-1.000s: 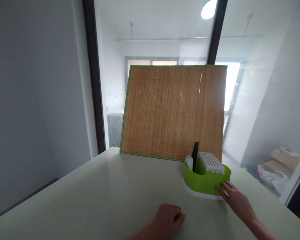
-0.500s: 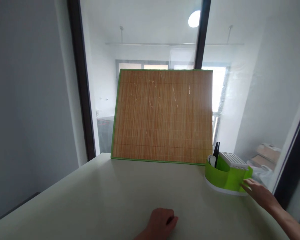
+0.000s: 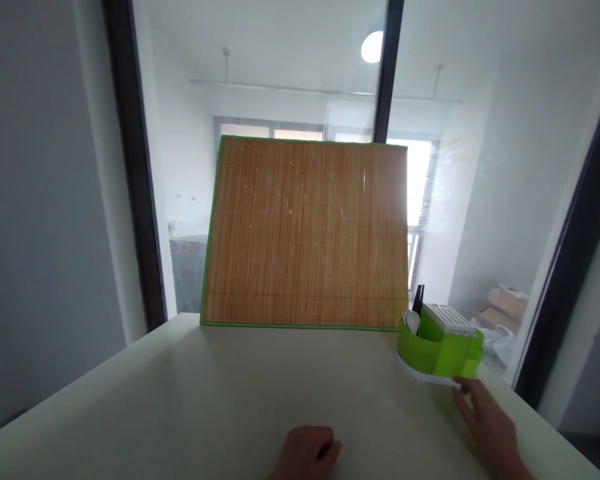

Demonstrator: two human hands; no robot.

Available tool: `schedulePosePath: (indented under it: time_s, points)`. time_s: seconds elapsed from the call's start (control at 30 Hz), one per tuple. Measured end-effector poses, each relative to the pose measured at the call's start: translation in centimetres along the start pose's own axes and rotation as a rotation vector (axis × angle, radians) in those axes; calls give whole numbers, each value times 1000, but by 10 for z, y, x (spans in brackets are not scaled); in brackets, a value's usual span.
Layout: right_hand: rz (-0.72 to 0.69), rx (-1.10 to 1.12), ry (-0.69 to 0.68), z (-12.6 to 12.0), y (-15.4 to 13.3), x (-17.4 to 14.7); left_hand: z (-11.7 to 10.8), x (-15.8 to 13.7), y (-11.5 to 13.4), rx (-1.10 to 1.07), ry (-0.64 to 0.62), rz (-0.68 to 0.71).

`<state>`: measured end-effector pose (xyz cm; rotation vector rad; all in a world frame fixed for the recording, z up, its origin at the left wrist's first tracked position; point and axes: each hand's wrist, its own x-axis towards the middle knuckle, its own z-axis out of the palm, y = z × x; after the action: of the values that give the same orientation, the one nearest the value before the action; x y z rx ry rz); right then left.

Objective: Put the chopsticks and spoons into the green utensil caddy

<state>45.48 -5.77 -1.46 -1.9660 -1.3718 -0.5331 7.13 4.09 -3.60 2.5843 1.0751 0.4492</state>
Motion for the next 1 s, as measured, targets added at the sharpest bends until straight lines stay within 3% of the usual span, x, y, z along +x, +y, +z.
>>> schedulePosePath:
  time_s: [0.17, 0.27, 0.33, 0.43, 1.0]
  points:
    - [-474, 248, -313, 23, -134, -33, -1, -2, 2, 3, 2, -7]
    - [-637, 343, -337, 43, -199, -48, -6, -4, 4, -19, -8, -29]
    - [-658, 405, -302, 56, -225, -57, -10, -5, 5, -52, -31, -53]
    - [-623, 407, -288, 68, -238, -66, -14, -5, 6, -82, -46, -75]
    - [-627, 322, -329, 76, -230, -74, -12, -6, 6, 42, -43, -74]
